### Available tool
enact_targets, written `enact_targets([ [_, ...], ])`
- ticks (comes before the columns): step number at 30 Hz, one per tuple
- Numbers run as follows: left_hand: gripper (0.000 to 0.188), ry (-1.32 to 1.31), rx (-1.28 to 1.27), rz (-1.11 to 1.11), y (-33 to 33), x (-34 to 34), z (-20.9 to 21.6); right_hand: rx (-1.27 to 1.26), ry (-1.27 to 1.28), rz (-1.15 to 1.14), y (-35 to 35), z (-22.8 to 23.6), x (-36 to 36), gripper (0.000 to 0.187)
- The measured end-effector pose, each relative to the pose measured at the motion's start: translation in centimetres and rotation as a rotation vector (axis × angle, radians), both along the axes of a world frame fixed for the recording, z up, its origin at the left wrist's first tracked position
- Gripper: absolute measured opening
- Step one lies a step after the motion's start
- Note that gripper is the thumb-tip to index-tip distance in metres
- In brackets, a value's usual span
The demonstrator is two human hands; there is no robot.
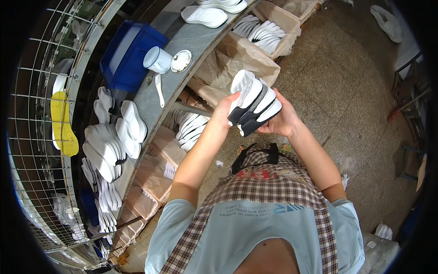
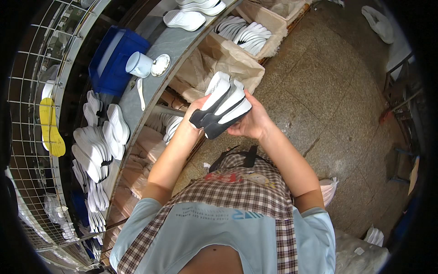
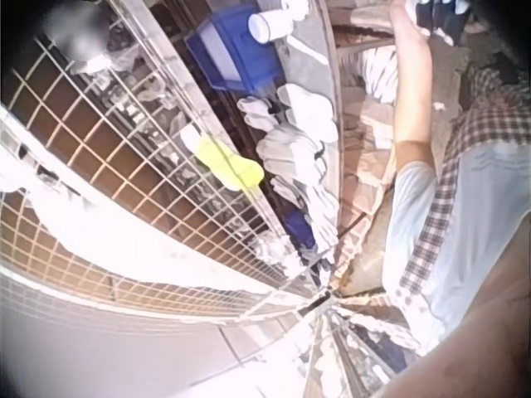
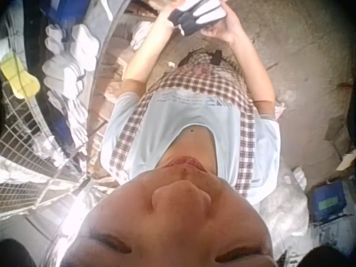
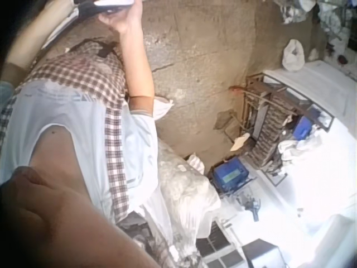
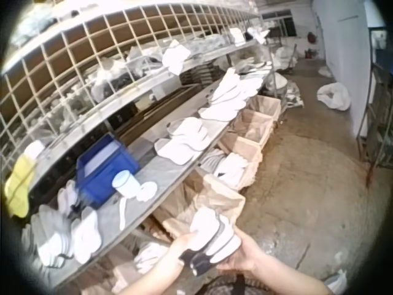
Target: The person repeatedly picks up white slippers from a metal shelf, turns them over to view the soles, and stacks them into a plastic bin. The person handles the slippers one at a time or in small groups, placing them into the bin and occasionally rearranging them.
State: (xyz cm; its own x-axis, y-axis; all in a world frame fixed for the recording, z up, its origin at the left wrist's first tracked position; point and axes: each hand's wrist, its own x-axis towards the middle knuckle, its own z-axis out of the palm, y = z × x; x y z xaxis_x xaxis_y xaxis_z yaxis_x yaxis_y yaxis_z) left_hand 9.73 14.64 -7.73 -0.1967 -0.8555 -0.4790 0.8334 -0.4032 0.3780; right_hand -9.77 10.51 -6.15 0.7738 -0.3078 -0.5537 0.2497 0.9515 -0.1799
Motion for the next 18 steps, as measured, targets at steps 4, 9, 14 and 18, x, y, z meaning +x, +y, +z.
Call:
enact_targets([
  [4, 0.035, -0.019, 0.031, -0.023, -0.4, -0.4, -0.2, 0.002, 0.041, 0.006, -0.3, 0.2, -0.3, 0.064],
  [9, 0.038, -0.257, -0.155, 0.002, -0.5, -1.4, 0.8, -0.385, 0.080, -0.073, 0.0, 1.1, -0.7, 0.075],
  [14, 0.049, -0.386, -0.372, 0.003, -0.7, -1.9, 2.5, -0.858, 0.239, -0.186, 0.8, 2.5, -1.3, 0.098],
  [18, 0.056, -0.397, -0.394, 0.006, -1.1, -2.0, 3.2, -1.003, 0.201, -0.203, 0.7, 3.4, -2.1, 0.100],
])
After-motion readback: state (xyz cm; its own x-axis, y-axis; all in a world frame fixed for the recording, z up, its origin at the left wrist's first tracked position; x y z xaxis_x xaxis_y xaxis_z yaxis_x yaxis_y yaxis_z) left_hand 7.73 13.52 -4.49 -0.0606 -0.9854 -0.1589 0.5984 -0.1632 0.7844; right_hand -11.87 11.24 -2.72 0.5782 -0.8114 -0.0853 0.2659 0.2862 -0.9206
